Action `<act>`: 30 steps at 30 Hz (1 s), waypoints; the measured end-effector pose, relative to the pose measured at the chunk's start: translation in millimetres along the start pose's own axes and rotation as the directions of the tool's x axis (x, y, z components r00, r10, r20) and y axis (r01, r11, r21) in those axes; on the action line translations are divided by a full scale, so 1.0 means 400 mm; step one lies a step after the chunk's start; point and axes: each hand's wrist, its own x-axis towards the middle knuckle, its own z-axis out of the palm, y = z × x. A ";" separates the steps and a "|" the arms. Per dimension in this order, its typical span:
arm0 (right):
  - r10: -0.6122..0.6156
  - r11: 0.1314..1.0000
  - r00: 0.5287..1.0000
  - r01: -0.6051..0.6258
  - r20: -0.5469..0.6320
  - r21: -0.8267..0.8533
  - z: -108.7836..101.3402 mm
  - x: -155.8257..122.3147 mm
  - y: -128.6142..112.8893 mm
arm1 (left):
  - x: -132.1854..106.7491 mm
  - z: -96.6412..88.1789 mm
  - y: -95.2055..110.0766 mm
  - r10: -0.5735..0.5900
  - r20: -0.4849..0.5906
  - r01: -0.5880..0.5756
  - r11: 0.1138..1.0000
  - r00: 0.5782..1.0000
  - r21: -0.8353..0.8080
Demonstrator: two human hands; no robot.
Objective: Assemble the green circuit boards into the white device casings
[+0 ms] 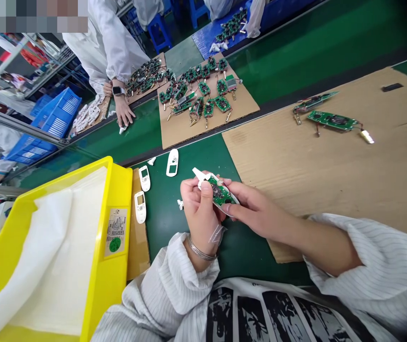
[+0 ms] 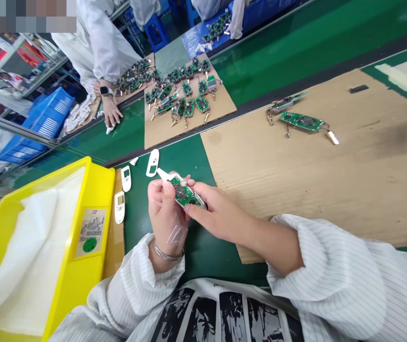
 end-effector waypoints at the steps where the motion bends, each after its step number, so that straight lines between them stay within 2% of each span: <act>1: 0.002 1.000 1.000 -0.002 -0.002 -0.002 0.000 0.000 0.001 | -0.001 0.000 -0.001 0.001 0.002 -0.001 1.000 1.000 0.009; 10: -0.066 0.994 0.995 0.059 -0.072 -0.090 -0.003 0.002 -0.004 | -0.003 -0.007 -0.016 0.101 0.034 -0.103 0.992 0.994 0.071; 13: -0.040 0.997 0.998 0.036 -0.055 -0.069 -0.005 0.001 -0.005 | -0.003 -0.007 -0.013 0.064 0.056 -0.068 0.995 0.996 0.067; 18: -0.073 0.995 0.997 0.072 0.002 0.063 -0.014 -0.002 -0.008 | -0.007 -0.008 -0.003 -0.013 0.092 0.008 0.998 0.996 0.056; 25: -0.077 0.997 0.997 0.077 -0.010 -0.029 -0.022 -0.003 -0.017 | -0.007 -0.006 -0.005 0.026 0.089 -0.031 0.998 0.996 0.055; 30: 0.021 0.999 1.000 -0.022 0.007 0.045 -0.025 0.000 -0.025 | -0.007 -0.006 -0.004 -0.027 0.097 0.024 0.999 0.995 0.036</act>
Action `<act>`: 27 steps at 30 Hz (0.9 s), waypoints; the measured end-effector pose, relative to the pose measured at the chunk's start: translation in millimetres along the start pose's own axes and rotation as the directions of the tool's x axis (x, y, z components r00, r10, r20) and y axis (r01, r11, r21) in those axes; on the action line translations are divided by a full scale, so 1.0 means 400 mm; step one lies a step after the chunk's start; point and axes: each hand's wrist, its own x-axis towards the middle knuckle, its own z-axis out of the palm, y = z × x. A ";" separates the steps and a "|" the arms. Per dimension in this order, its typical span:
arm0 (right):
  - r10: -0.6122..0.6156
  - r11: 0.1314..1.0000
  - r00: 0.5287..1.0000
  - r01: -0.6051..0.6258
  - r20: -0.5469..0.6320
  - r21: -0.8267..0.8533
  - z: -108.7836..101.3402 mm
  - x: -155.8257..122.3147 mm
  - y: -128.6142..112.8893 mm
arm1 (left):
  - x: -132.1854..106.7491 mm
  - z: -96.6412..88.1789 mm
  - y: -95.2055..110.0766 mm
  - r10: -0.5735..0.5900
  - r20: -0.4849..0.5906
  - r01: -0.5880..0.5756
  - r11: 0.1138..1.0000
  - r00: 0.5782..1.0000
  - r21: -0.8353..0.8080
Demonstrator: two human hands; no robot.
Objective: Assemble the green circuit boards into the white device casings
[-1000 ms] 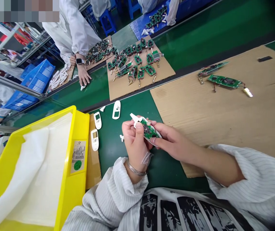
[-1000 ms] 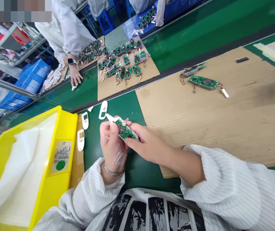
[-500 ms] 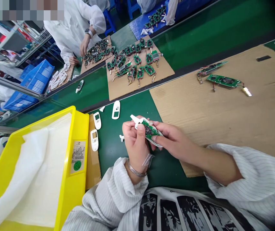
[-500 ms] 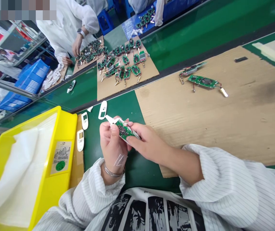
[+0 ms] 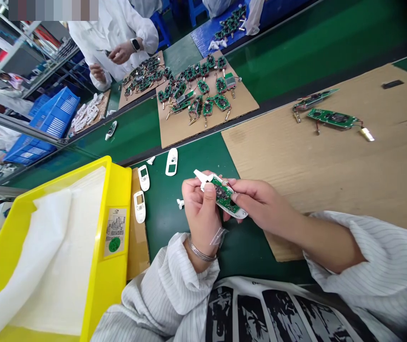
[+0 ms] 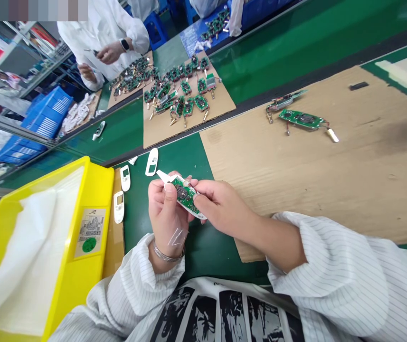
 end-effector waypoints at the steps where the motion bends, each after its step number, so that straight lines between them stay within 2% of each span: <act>1: 0.026 0.999 1.000 -0.027 0.015 0.041 -0.001 0.001 0.000 | 0.000 0.000 0.001 -0.018 -0.002 0.018 1.000 1.000 -0.004; 4: 0.050 0.992 0.998 -0.054 0.039 0.117 -0.005 0.003 0.004 | 0.000 0.001 0.004 -0.054 -0.027 0.053 0.998 0.998 -0.015; 9: 0.021 0.995 0.999 -0.025 0.047 0.095 -0.008 0.006 0.008 | 0.003 0.005 0.010 -0.118 -0.073 0.115 0.993 0.990 -0.041; 11: 0.017 0.999 0.998 -0.020 0.062 0.040 -0.017 0.009 0.002 | 0.008 0.007 0.012 -0.107 -0.087 0.101 0.992 0.990 -0.075; 13: -0.021 0.988 0.998 0.028 0.054 -0.149 -0.038 0.014 -0.004 | 0.016 0.004 0.016 -0.060 -0.116 0.047 0.993 0.991 -0.113; 14: -0.065 0.950 0.997 0.073 0.034 -0.304 -0.055 0.015 -0.004 | 0.021 0.001 0.018 -0.033 -0.135 0.016 0.993 0.990 -0.121; 15: -0.132 0.868 0.991 0.119 0.006 -0.482 -0.074 0.016 -0.001 | 0.027 -0.003 0.020 -0.010 -0.154 -0.009 0.993 0.988 -0.120; 17: -0.266 0.601 0.964 0.167 0.001 -0.782 -0.119 0.016 0.018 | 0.038 -0.013 0.026 0.016 -0.183 -0.034 0.995 0.983 -0.098; 18: -0.272 0.482 0.961 0.175 0.043 -0.858 -0.141 0.015 0.033 | 0.043 -0.018 0.029 0.025 -0.193 -0.043 0.995 0.981 -0.090; 19: -0.232 0.405 0.967 0.198 0.109 -0.893 -0.162 0.014 0.049 | 0.046 -0.023 0.031 0.030 -0.199 -0.048 0.995 0.980 -0.085; 21: -0.151 0.322 0.963 0.260 0.222 -0.910 -0.193 0.012 0.081 | 0.049 -0.029 0.037 0.036 -0.205 -0.053 0.995 0.978 -0.079; 22: -0.129 0.300 0.961 0.271 0.243 -0.915 -0.202 0.011 0.092 | 0.049 -0.030 0.039 0.038 -0.206 -0.054 0.996 0.978 -0.075; 27: -0.081 0.280 0.972 0.234 0.220 -0.931 -0.198 0.011 0.094 | 0.046 -0.029 0.044 0.031 -0.198 -0.042 0.998 0.980 -0.050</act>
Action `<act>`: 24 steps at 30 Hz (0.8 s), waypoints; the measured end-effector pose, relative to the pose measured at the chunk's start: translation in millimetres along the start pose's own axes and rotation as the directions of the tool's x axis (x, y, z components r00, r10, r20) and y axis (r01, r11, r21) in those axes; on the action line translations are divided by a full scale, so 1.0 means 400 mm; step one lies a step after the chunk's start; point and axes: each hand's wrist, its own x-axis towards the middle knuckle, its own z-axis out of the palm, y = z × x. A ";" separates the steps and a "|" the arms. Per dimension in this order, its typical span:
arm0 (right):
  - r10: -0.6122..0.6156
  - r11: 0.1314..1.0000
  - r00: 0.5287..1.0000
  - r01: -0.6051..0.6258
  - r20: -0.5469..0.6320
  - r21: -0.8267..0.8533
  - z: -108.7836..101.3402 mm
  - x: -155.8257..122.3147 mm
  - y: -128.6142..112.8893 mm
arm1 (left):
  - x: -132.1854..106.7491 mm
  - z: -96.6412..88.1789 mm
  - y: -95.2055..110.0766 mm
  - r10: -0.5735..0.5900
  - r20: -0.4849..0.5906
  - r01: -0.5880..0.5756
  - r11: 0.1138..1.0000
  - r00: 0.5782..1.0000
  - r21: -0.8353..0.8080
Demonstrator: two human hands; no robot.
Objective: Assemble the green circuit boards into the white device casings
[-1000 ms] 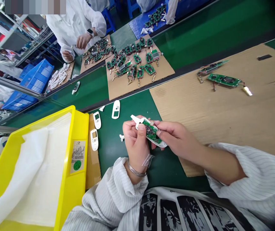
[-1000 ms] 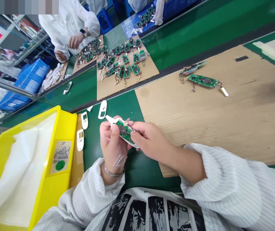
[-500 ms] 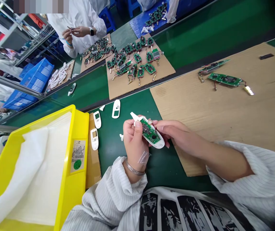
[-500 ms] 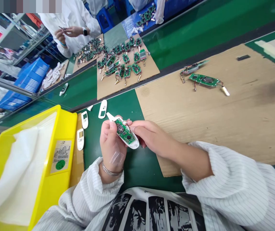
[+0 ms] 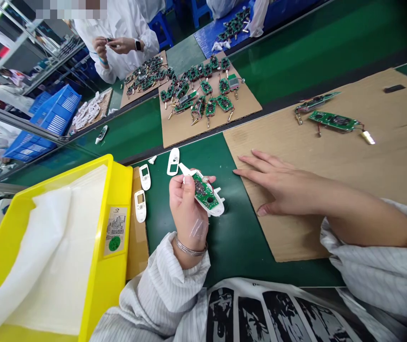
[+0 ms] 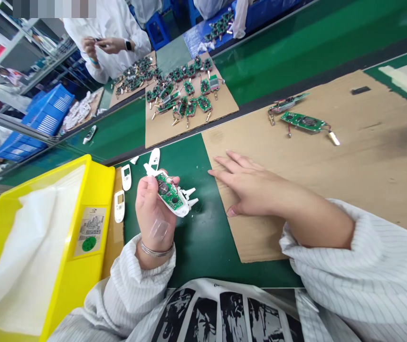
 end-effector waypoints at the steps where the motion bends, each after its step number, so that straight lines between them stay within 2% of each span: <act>1: 0.009 1.000 1.000 -0.009 0.012 0.000 -0.003 0.001 -0.004 | -0.001 0.000 0.000 -0.003 0.004 0.003 1.000 1.000 0.002; 3: 0.013 1.000 1.000 -0.013 0.013 -0.002 -0.006 0.002 -0.007 | -0.002 0.000 -0.001 -0.012 0.012 0.012 1.000 1.000 0.001; 6: -0.017 1.000 0.999 0.017 -0.047 -0.005 -0.003 0.008 -0.009 | -0.002 -0.001 0.000 -0.025 0.019 0.025 1.000 0.999 -0.002; 8: -0.024 1.000 0.988 0.023 -0.155 -0.004 -0.009 0.016 -0.020 | -0.001 -0.002 0.001 -0.031 0.008 0.031 1.000 0.999 0.003; 9: -0.028 1.000 0.969 0.028 -0.246 -0.003 -0.017 0.020 -0.030 | 0.000 -0.003 0.003 -0.034 -0.003 0.034 0.999 0.999 0.005; 10: -0.043 0.999 0.929 0.045 -0.367 -0.002 -0.028 0.021 -0.044 | 0.001 -0.003 0.004 -0.037 -0.014 0.037 0.999 0.999 0.005; 11: -0.079 0.996 0.866 0.085 -0.493 -0.011 -0.043 0.020 -0.061 | 0.002 -0.005 0.006 -0.038 -0.023 0.038 0.999 0.999 0.003; 12: -0.154 0.986 0.779 0.157 -0.608 -0.048 -0.059 0.015 -0.079 | 0.004 -0.006 0.007 -0.037 -0.031 0.037 0.999 0.999 -0.003; 13: -0.245 0.964 0.669 0.243 -0.702 -0.105 -0.076 0.006 -0.097 | 0.005 -0.007 0.008 -0.035 -0.036 0.035 0.999 0.999 -0.011; 14: -0.313 0.942 0.603 0.295 -0.734 -0.160 -0.092 -0.005 -0.113 | 0.007 -0.008 0.008 -0.033 -0.039 0.032 0.999 0.999 -0.018; 15: -0.350 0.929 0.577 0.313 -0.738 -0.195 -0.107 -0.016 -0.127 | 0.008 -0.008 0.008 -0.031 -0.041 0.031 0.999 0.999 -0.022; 17: -0.387 0.915 0.557 0.326 -0.734 -0.235 -0.127 -0.037 -0.146 | 0.008 -0.008 0.008 -0.033 -0.040 0.032 0.999 0.999 -0.020; 20: -0.376 0.919 0.540 0.319 -0.753 -0.231 -0.139 -0.049 -0.156 | 0.007 -0.006 0.007 -0.040 -0.037 0.040 0.999 0.999 -0.006; 24: -0.318 0.939 0.574 0.300 -0.754 -0.168 -0.139 -0.049 -0.160 | 0.005 -0.004 0.008 -0.037 -0.043 0.038 0.999 0.998 0.011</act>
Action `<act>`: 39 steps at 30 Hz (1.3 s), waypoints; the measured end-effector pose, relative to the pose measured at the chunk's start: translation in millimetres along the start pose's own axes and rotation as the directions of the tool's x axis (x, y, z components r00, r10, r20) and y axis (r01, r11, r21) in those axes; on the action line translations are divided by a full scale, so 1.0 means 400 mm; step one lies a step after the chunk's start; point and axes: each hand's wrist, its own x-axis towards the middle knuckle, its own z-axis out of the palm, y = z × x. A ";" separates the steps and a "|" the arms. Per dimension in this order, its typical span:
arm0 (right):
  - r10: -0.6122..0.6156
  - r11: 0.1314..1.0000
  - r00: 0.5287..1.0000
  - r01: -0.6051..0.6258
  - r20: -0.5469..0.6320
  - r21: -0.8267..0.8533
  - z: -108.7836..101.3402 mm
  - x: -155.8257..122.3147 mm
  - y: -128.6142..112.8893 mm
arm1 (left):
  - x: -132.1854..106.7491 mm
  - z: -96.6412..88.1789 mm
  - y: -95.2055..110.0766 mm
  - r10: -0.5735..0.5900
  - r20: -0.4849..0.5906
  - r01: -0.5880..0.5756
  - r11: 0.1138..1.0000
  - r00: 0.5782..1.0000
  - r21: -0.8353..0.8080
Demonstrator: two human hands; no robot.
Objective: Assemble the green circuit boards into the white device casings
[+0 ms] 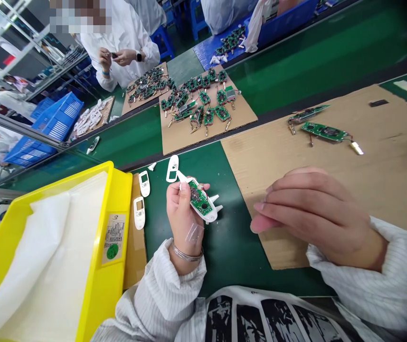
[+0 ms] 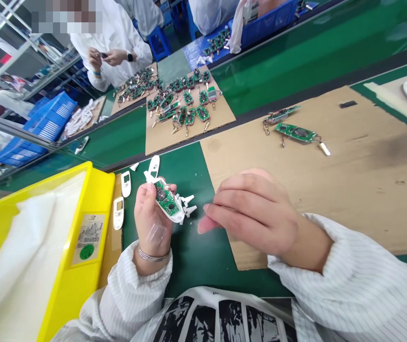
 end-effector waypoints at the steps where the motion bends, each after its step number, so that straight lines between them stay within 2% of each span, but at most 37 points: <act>1: 0.010 1.000 1.000 -0.010 0.008 0.006 0.001 -0.001 0.000 | 0.000 0.000 0.000 0.000 -0.001 0.000 1.000 1.000 0.005; 5: 0.009 1.000 1.000 -0.010 0.010 0.025 0.015 -0.011 0.010 | 0.001 -0.002 -0.006 -0.015 0.014 0.015 1.000 1.000 0.009; 9: 0.046 0.993 0.997 -0.053 0.062 0.108 0.058 -0.021 0.012 | 0.000 0.000 -0.015 -0.028 0.030 0.028 1.000 0.999 -0.010; 12: 0.017 0.979 0.994 -0.039 0.111 0.198 0.095 -0.026 -0.013 | -0.008 0.007 -0.018 -0.016 0.020 0.015 0.999 1.000 0.031; 16: -0.060 0.975 0.987 0.027 0.149 0.221 0.132 -0.034 -0.062 | -0.028 0.017 -0.016 -0.043 -0.002 0.042 0.990 0.999 0.133; 19: -0.006 0.955 0.985 -0.045 0.170 0.292 0.147 -0.039 -0.082 | -0.042 0.022 -0.018 -0.059 0.030 0.054 0.986 0.998 0.161; 23: 0.099 0.862 0.968 -0.199 0.231 0.466 0.155 -0.041 -0.078 | -0.048 0.025 -0.025 -0.092 0.076 0.081 0.987 0.993 0.137; 27: 0.109 0.783 0.947 -0.270 0.303 0.561 0.154 -0.041 -0.068 | -0.047 0.024 -0.030 -0.094 0.086 0.084 0.990 0.992 0.116; 33: 0.132 0.821 0.950 -0.265 0.284 0.505 0.155 -0.044 -0.076 | -0.054 0.025 -0.031 -0.083 0.080 0.071 0.987 0.993 0.145; 39: 0.088 0.876 0.972 -0.180 0.218 0.448 0.146 -0.032 -0.078 | -0.060 0.027 -0.032 -0.051 0.090 0.034 0.984 0.995 0.175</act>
